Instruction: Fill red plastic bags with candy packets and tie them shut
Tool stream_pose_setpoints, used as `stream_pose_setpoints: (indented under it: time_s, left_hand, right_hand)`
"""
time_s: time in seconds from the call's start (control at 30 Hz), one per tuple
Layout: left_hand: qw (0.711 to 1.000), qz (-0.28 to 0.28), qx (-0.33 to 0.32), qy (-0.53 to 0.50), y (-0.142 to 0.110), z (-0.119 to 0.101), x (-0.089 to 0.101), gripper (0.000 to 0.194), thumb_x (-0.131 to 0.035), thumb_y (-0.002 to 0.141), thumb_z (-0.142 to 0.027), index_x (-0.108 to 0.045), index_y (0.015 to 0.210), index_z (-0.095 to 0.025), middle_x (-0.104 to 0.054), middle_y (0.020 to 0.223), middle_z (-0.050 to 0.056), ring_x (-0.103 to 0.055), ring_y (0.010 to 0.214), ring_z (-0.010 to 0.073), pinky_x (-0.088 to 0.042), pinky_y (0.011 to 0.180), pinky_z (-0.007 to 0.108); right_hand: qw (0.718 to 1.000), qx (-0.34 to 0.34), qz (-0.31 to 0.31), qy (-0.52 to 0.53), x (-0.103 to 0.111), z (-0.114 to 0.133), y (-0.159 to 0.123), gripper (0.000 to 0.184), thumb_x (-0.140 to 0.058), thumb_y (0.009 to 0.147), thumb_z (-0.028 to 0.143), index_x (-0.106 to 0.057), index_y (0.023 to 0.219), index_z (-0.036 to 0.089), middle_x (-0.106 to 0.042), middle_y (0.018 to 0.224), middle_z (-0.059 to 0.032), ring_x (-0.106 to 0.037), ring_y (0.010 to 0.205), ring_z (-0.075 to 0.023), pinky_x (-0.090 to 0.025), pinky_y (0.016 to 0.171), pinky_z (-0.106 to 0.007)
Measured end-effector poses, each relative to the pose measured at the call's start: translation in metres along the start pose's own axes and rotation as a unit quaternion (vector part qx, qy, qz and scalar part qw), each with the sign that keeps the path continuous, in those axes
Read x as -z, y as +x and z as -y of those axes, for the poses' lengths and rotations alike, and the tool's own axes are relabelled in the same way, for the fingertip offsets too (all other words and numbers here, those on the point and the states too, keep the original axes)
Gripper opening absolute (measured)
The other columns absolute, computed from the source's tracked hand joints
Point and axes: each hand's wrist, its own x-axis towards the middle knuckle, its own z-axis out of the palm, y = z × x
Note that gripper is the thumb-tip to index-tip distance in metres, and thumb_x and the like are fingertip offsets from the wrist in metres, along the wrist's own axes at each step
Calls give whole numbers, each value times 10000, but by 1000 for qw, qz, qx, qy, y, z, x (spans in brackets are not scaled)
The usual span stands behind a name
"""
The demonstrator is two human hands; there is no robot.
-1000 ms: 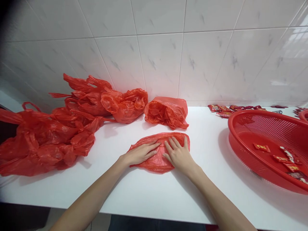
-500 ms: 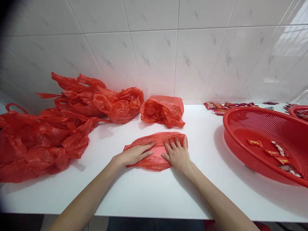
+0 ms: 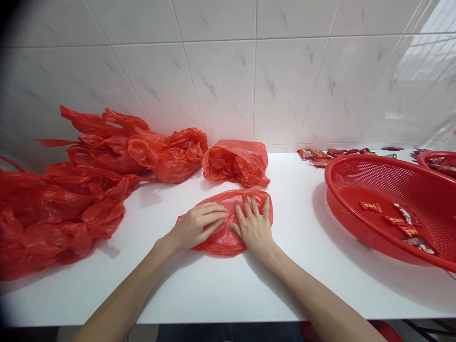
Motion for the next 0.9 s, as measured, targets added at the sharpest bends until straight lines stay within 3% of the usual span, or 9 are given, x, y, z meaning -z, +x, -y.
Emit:
stream_pose_setpoints:
  time_s: [0.17, 0.33, 0.53, 0.7, 0.8, 0.9]
  left_hand:
    - [997, 35, 59, 38, -4, 13, 5, 253, -492, 962, -148, -721, 1055, -202, -761, 1092, 52, -694, 1024, 214, -455, 1071, 473]
    - [988, 94, 122, 33, -4, 21, 5, 281, -461, 994, -220, -727, 1088, -220, -757, 1146, 59, -676, 1090, 253, -412, 1085, 520]
    - [981, 120, 155, 6, -5, 26, -1, 301, -457, 1004, -247, -731, 1120, -203, -742, 1195, 88, -669, 1111, 262, -459, 1037, 460]
    - [979, 131, 158, 19, -5, 26, -1, 287, -467, 991, -228, -749, 1030, -191, -755, 1112, 96, -691, 1028, 263, -499, 962, 428]
    - [978, 129, 164, 29, -4, 25, -1, 280, -473, 986, -230, -750, 1001, -195, -757, 1097, 94, -696, 1002, 266, -503, 943, 431]
    - [976, 134, 167, 30, -3, 23, -1, 276, -476, 985, -229, -749, 986, -190, -758, 1094, 99, -698, 992, 272, -508, 918, 431]
  right_hand:
    - [1000, 3, -22, 1, 1, 2, 1, 512, -501, 1015, 465, -589, 1403, 143, -450, 1532, -210, -361, 1440, -416, -34, 1161, -740]
    - [999, 11, -54, 1, 1, 3, 1, 522, -531, 1001, 455, -586, 1394, 115, -433, 1538, -229, -337, 1453, -410, 1, 1168, -723]
    - [998, 8, -59, 3, 1, 4, 0, 506, -544, 994, 425, -594, 1375, 95, -473, 1507, -241, -348, 1443, -414, -34, 1168, -710]
    - [998, 1, -69, 3, 14, 5, 0, 352, -504, 1014, 319, -673, 1261, 135, -560, 1448, -191, -396, 1414, -388, -126, 1179, -613]
    - [996, -1, -89, 16, 22, 5, 0, 321, -465, 1032, 287, -683, 1235, 166, -584, 1431, -163, -412, 1403, -368, -99, 1180, -611]
    - [994, 20, -104, 13, 24, 3, 0, 316, -444, 1034, 239, -651, 1266, 184, -550, 1472, -144, -332, 1463, -352, -11, 1183, -664]
